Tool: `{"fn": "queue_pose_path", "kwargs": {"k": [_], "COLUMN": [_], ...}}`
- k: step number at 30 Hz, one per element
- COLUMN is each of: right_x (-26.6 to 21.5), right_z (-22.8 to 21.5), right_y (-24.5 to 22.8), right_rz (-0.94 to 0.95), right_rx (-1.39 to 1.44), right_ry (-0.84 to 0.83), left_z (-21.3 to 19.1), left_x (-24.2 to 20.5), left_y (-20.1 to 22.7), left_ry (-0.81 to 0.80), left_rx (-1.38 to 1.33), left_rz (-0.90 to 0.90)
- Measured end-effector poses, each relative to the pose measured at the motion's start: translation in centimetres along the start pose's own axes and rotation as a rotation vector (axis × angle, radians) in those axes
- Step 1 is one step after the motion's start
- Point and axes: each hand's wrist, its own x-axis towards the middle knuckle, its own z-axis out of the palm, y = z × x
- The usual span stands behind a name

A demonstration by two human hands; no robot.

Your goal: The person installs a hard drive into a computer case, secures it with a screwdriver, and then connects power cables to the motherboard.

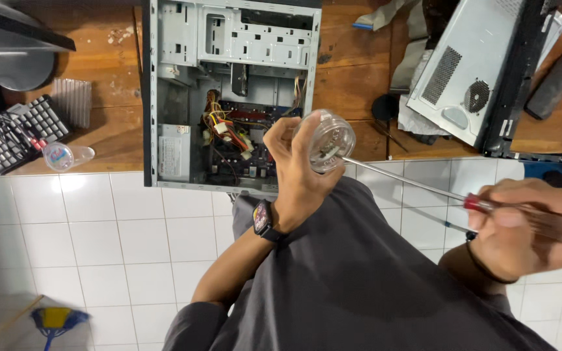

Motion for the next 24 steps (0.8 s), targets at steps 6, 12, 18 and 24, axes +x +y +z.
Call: {"fn": "queue_pose_path", "kwargs": {"k": [6,12,18,24], "right_x": [1.0,0.1,0.3,0.7], "right_z": [3.2,2.6,4.4,4.0], "right_y": [-1.6,0.0,-0.9,-1.3], "right_rz": [0.086,-0.126,0.122,0.181], "right_rx": [-0.31,-0.339,-0.313,-0.262], "right_ry": [-0.035,-0.07,0.072,0.09], "left_z": [-0.1,-0.3,-0.3,-0.4], "left_x": [-0.1,0.3,0.4,0.8], "left_y": [0.4,0.6,0.2,-0.2], "left_ry": [-0.003,0.01,-0.016,-0.034], "left_rx": [0.017,0.036,0.043,0.051], "left_rz": [-0.006,0.023,-0.034,-0.02]}}
